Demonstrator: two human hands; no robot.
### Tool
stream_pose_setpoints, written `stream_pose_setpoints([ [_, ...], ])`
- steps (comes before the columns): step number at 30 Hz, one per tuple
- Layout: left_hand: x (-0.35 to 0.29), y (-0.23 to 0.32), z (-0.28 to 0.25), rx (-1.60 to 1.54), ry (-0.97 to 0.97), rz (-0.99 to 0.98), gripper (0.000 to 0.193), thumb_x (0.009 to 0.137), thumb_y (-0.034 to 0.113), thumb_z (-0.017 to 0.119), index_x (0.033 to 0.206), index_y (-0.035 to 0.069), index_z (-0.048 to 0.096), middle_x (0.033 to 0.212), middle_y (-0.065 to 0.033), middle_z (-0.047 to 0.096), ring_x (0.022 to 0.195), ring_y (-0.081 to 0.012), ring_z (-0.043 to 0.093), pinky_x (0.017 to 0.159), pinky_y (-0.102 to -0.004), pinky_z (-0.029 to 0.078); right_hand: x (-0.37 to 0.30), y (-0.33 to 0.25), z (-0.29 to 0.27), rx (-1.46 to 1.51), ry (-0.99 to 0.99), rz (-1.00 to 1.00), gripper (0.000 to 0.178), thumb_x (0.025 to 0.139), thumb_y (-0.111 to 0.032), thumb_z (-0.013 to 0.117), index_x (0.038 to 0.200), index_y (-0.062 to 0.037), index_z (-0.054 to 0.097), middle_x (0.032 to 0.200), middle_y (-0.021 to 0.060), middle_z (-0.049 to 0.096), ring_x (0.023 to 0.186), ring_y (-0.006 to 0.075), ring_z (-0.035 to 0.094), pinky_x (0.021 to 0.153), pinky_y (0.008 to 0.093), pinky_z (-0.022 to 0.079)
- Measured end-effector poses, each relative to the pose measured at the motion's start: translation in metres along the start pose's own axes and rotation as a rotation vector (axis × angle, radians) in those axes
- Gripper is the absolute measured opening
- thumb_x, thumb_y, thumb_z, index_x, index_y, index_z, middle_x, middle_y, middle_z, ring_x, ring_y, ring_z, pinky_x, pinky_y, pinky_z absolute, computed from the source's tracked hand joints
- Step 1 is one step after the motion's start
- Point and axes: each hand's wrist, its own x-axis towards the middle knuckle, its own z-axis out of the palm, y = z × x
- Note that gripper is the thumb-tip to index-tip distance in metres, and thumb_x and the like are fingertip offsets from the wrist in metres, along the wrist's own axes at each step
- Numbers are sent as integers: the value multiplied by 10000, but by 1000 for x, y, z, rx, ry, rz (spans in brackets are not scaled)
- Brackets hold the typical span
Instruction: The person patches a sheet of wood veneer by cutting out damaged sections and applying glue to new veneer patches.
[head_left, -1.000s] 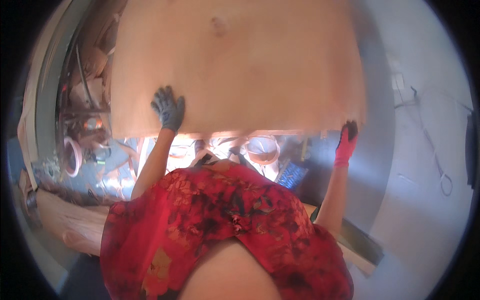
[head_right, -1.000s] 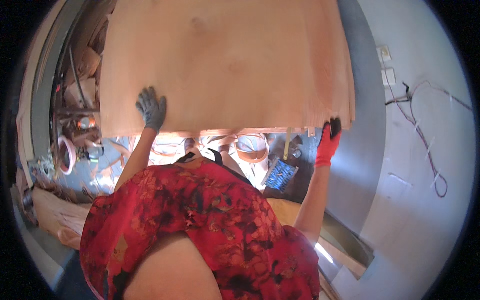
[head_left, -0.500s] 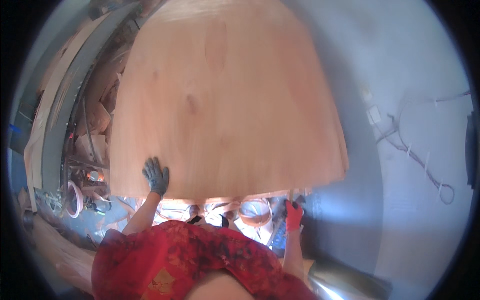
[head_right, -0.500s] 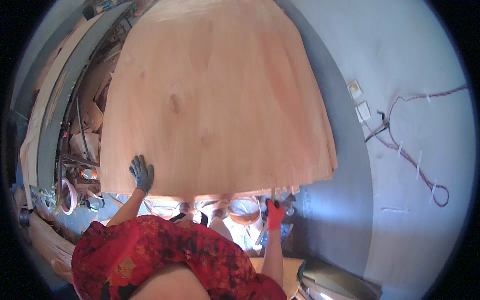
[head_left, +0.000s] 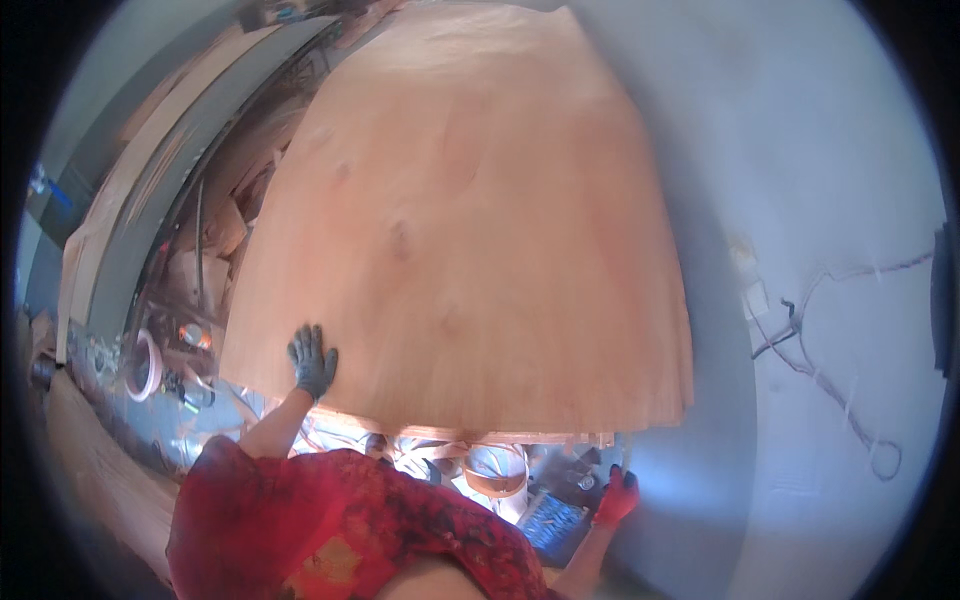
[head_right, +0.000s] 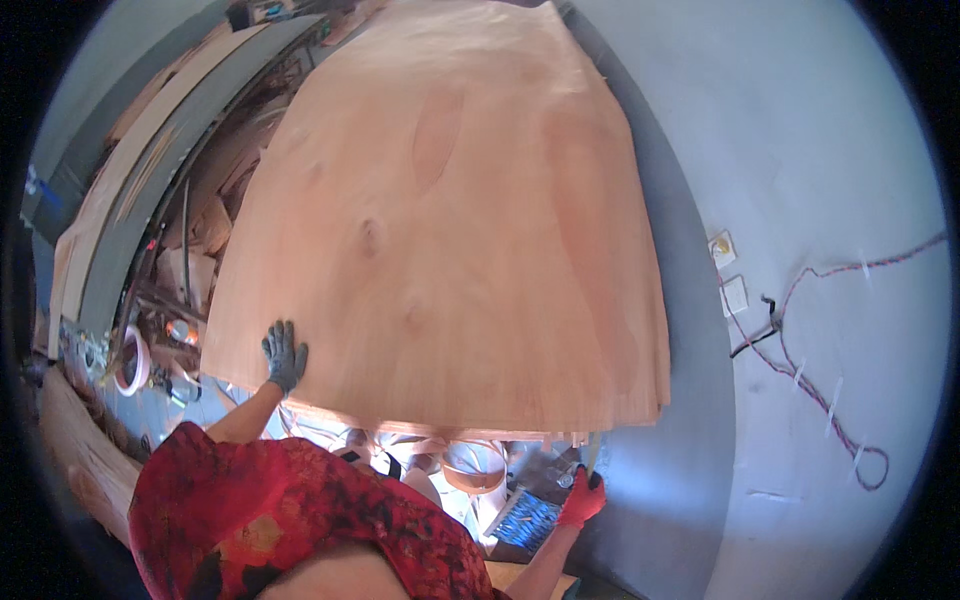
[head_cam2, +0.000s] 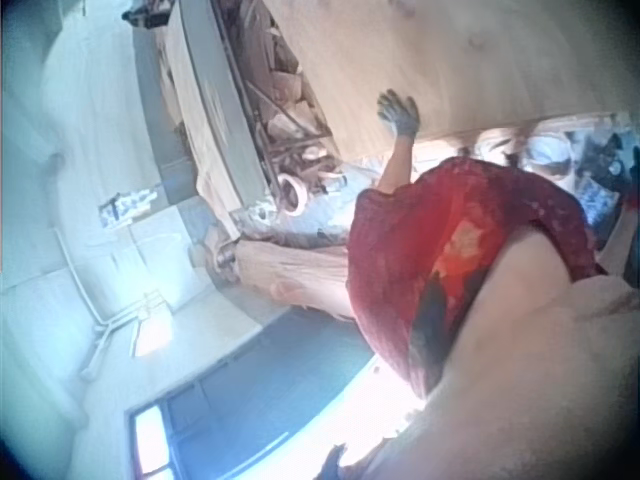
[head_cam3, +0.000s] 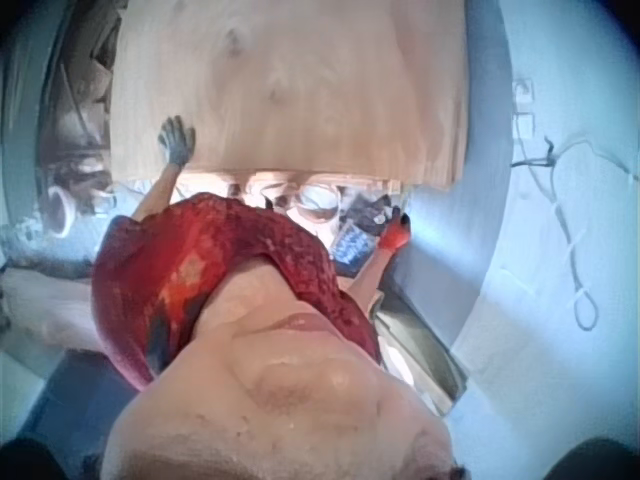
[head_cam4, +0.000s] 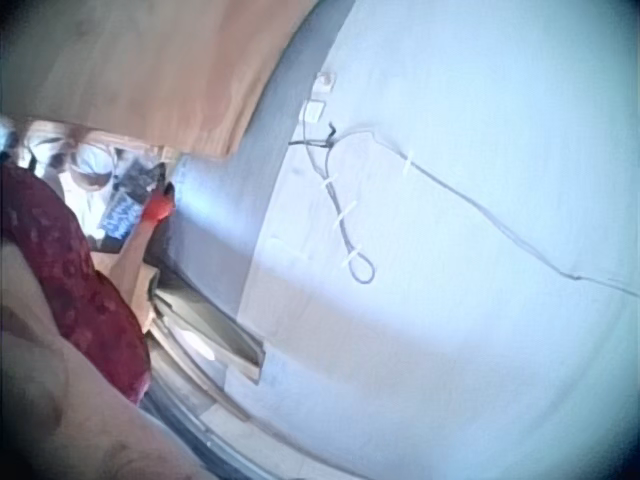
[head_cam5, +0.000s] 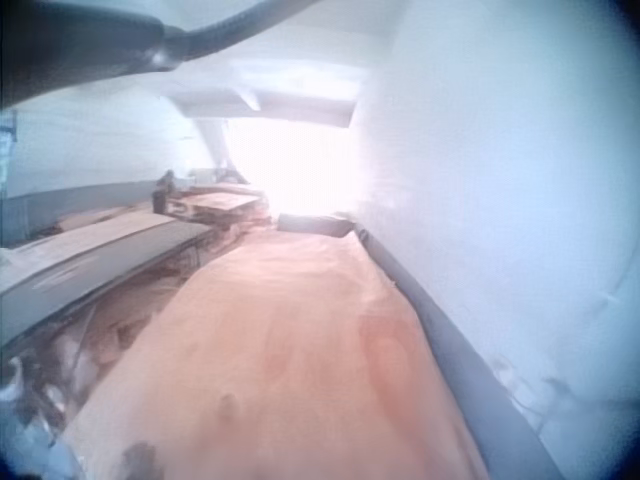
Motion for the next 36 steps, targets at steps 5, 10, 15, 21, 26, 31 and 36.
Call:
stream_pose_setpoints([
  [5, 7, 8, -4, -38, -40, -12, 761, 987, 445, 496, 1600, 108, 196, 1657, -215, 129, 1533, -421, 64, 1216, -577, 2, 49, -19, -25, -151, 99, 69, 260, 851, -276, 777, 856, -34, 683, 639, 45, 633, 537, 148, 544, 515, 350, 443],
  [10, 4, 4, -4, 0, -56, -37, 773, 983, 456, 499, 1599, 100, 194, 1657, -214, 127, 1535, -416, 54, 1217, -580, -5, 55, -12, -33, -198, 134, 8, 260, 847, -275, 783, 860, -37, 680, 642, 39, 635, 543, 150, 548, 520, 359, 444],
  [15, 3, 2, -10, 28, -79, -62, 771, 984, 441, 500, 1600, 99, 188, 1658, -212, 120, 1534, -419, 56, 1217, -579, -2, 76, -17, -13, -256, 134, -7, 287, 837, -303, 783, 875, -37, 682, 702, 89, 677, 585, 222, 588, 577, 403, 472],
  [21, 9, 13, -6, 26, -96, -61, 767, 989, 413, 509, 1605, 109, 168, 1664, -207, 96, 1536, -415, 50, 1218, -567, 13, 144, 1, -34, -437, 162, -32, 327, 817, -374, 774, 935, -77, 702, 817, 116, 721, 709, 321, 658, 677, 456, 505],
  [26, 9, 13, -4, 14, -100, -47, 776, 991, 448, 486, 1603, 96, 163, 1657, -216, 111, 1531, -431, 47, 1213, -587, -1, 181, -12, -62, -443, 168, -33, 358, 835, -417, 734, 961, -85, 695, 846, 116, 724, 748, 333, 664, 704, 470, 498],
  [31, 6, 10, -2, 4, -117, -71, 778, 995, 472, 465, 1603, 94, 162, 1656, -227, 104, 1533, -436, 25, 1206, -601, -11, 192, -56, -88, -618, 265, -214, 366, 860, -422, 706, 986, -79, 692, 862, 110, 724, 772, 343, 659, 732, 461, 496],
  [36, 6, 14, -13, 16, -167, -81, 781, 988, 497, 445, 1594, 76, 188, 1644, -251, 124, 1528, -447, 56, 1195, -631, 22, 159, -117, -72, -537, 197, -373, 409, 945, -406, 627, 1054, -15, 671, 628, 83, 591, 541, 258, 552, 568, 422, 459],
])
